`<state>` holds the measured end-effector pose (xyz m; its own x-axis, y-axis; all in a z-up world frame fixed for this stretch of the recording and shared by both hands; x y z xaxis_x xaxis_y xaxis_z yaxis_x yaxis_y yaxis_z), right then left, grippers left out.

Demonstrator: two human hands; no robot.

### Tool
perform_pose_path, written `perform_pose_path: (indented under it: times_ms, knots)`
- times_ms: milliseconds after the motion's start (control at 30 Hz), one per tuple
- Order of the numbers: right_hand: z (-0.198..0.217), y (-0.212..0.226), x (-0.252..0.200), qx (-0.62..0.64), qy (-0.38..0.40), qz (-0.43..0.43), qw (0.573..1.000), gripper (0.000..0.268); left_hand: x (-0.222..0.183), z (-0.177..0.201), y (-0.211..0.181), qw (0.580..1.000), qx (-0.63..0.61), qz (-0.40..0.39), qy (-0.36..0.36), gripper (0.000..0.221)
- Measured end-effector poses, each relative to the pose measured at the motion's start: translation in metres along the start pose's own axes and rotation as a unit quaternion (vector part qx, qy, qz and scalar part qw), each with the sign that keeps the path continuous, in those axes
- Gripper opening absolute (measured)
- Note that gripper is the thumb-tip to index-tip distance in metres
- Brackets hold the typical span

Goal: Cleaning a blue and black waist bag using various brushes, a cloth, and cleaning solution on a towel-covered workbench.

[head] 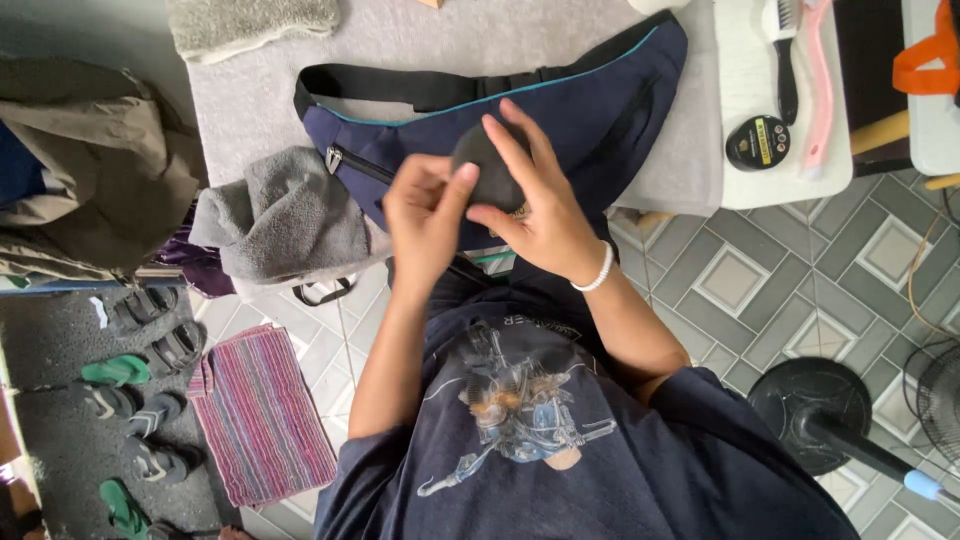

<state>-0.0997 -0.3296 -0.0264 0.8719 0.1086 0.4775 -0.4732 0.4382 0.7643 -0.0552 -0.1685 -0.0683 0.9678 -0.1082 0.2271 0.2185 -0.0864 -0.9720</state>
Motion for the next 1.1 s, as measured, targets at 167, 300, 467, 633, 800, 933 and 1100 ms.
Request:
perform_pose_path:
  times_ms: [167,300,467,633,800,933,1100]
  knots:
    - [0.011,-0.001,0.011,-0.085,0.021,-0.003,0.996,0.071,0.005,0.001,-0.004,0.994,-0.041,0.011,0.099,0.020]
    - [0.024,-0.008,0.010,-0.016,0.018,-0.062,0.998,0.072,0.006,0.003,-0.031,0.987,-0.025,0.028,0.159,0.038]
    - [0.051,-0.001,0.022,-0.194,-0.067,0.027,0.978,0.017,0.013,0.022,-0.036,0.957,0.242,-0.090,0.130,0.039]
    - [-0.007,-0.055,-0.002,-0.460,0.081,-0.051,0.883,0.044,0.008,0.026,-0.021,0.809,0.540,-0.177,0.149,0.080]
    - [-0.046,-0.040,-0.001,-0.399,0.125,-0.014,0.908,0.043,0.006,0.027,0.003,0.796,0.559,-0.168,0.161,0.081]
    - [-0.040,-0.051,-0.016,-0.372,0.228,0.067,0.897,0.043,0.006,0.032,0.003,0.802,0.548,-0.153,0.185,0.087]
    - [0.039,-0.059,-0.022,-0.427,0.211,0.043,0.878,0.032,0.006,0.035,0.002,0.817,0.525,-0.155,0.179,0.088]
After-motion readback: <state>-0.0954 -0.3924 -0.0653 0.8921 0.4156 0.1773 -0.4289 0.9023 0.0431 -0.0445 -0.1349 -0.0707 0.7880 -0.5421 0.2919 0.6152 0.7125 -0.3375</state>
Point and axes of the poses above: each hand's wrist, its own x-axis towards the middle knuckle, its own z-axis out of the back of the hand, y = z × x, the point moved 3 cm from there along x, towards the middle knuckle, and after that the axes turned 4 degrees about y, right-handed, at the moved point
